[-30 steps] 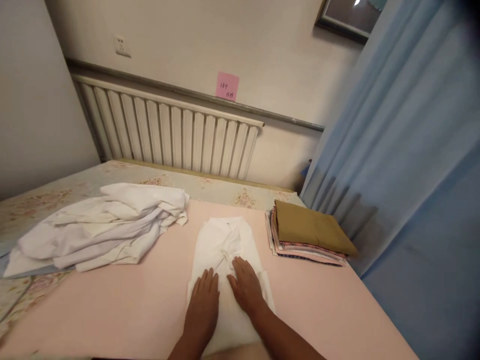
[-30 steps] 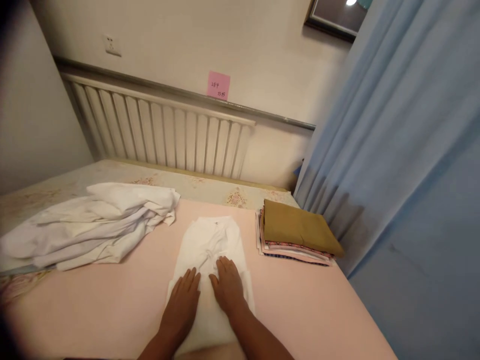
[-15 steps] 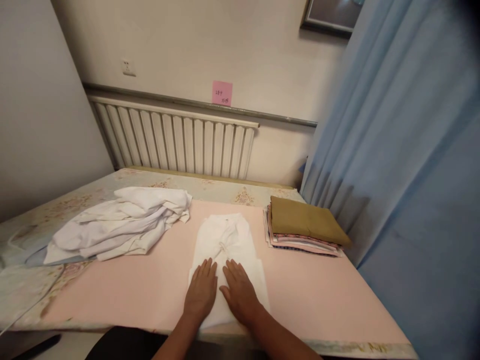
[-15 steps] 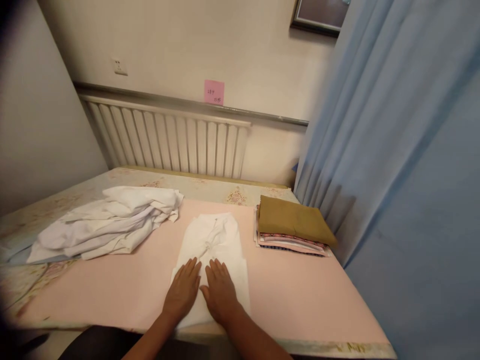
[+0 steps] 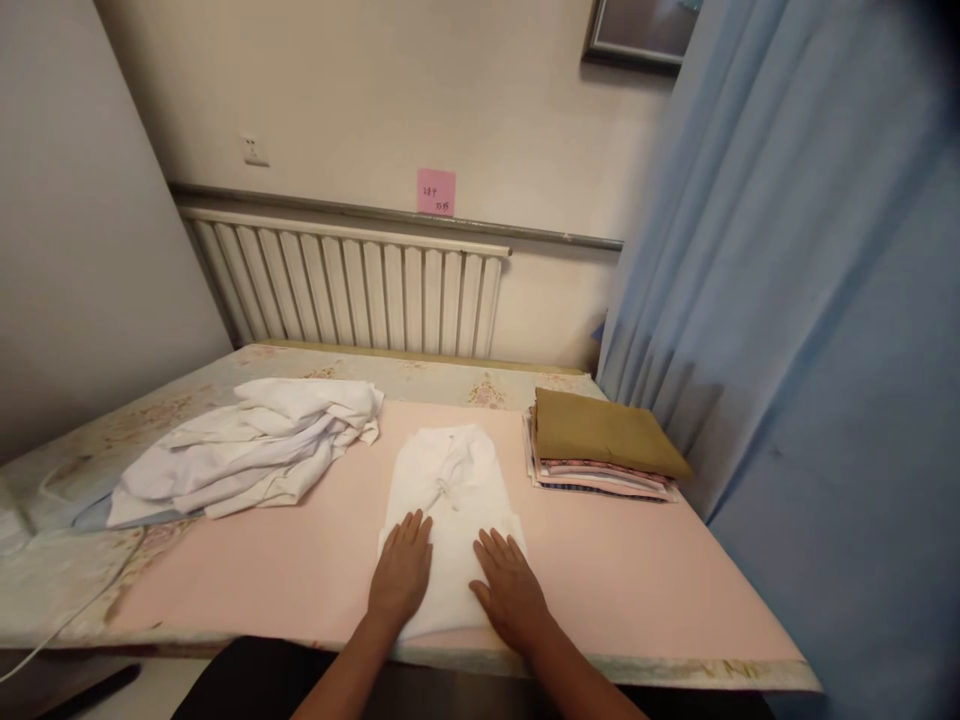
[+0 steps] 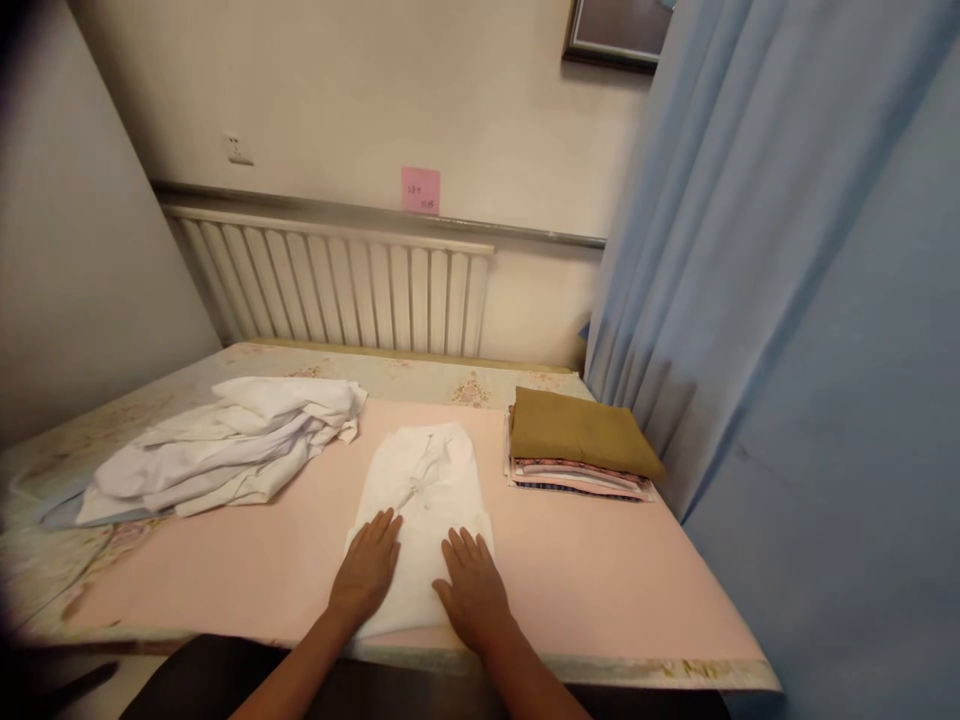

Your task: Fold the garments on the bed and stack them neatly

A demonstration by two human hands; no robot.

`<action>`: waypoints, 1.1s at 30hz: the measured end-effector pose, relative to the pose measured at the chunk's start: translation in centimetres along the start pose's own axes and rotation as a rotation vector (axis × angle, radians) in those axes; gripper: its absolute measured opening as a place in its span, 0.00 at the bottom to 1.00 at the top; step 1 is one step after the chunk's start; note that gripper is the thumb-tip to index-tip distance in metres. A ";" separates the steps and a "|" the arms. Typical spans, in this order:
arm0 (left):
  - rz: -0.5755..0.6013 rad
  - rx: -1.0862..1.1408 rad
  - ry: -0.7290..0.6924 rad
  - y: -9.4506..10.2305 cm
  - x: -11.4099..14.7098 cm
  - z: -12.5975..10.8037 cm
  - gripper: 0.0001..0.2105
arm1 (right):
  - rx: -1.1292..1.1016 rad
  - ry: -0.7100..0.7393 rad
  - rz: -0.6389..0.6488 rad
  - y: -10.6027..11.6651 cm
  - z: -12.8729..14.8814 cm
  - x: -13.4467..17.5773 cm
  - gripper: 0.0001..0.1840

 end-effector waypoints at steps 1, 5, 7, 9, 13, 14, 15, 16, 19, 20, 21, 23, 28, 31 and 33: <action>0.016 -0.003 0.014 0.1 -0.1 -0.1 0.20 | 0.001 0.000 -0.009 0.0 -0.1 0.2 0.28; 0.076 -0.010 0.111 0.1 -0.8 -1.8 0.21 | -0.004 -0.005 -0.027 0.2 -0.2 0.6 0.28; 0.091 0.002 0.097 -0.2 -0.9 -3.5 0.21 | -0.002 -0.006 -0.025 0.3 -0.2 0.5 0.28; 0.113 0.028 0.022 -0.8 -0.6 -5.2 0.22 | 0.000 0.000 -0.019 0.2 -0.2 0.5 0.28; 0.161 0.051 -0.083 -1.9 0.9 -6.9 0.22 | 0.003 0.007 -0.021 0.0 -0.2 0.5 0.27; 0.162 0.048 -0.095 -1.9 1.2 -6.9 0.22 | 0.005 0.007 -0.028 0.0 -0.3 0.5 0.26; 0.160 0.044 -0.105 -1.9 1.4 -6.8 0.22 | 0.007 0.008 -0.035 -0.1 -0.3 0.5 0.26; 0.157 0.040 -0.114 -1.8 1.6 -6.7 0.22 | 0.009 0.007 -0.043 -0.1 -0.3 0.5 0.26; 0.146 0.039 -0.135 -1.1 1.8 -6.2 0.22 | 0.015 0.011 -0.053 -0.1 -0.2 0.5 0.26; 0.143 0.042 -0.138 -0.8 1.8 -6.0 0.22 | 0.016 0.012 -0.053 -0.1 -0.2 0.6 0.26; 0.142 0.046 -0.140 -0.5 1.9 -5.9 0.22 | 0.016 0.015 -0.049 0.0 -0.2 0.6 0.26; 0.152 0.051 -0.146 0.0 2.2 -5.6 0.23 | 0.012 0.022 -0.040 0.1 -0.3 0.7 0.27; 0.200 0.058 -0.185 1.5 3.5 -4.5 0.26 | -0.011 0.127 0.030 1.0 -0.8 1.4 0.31; 0.232 0.072 -0.232 2.7 4.5 -3.8 0.29 | -0.041 0.193 0.091 1.8 -1.2 1.9 0.34; 0.253 0.080 -0.259 3.5 5.0 -3.5 0.32 | -0.062 0.210 0.129 2.0 -1.3 2.2 0.37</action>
Point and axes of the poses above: each hand's wrist, its own x-axis away from the middle knuckle, its own y-axis out of the back of the hand, z = x × y, the point moved 2 cm from there along -x, towards the middle knuckle, and after that the axes turned 15 degrees about x, right-handed, at the moved point
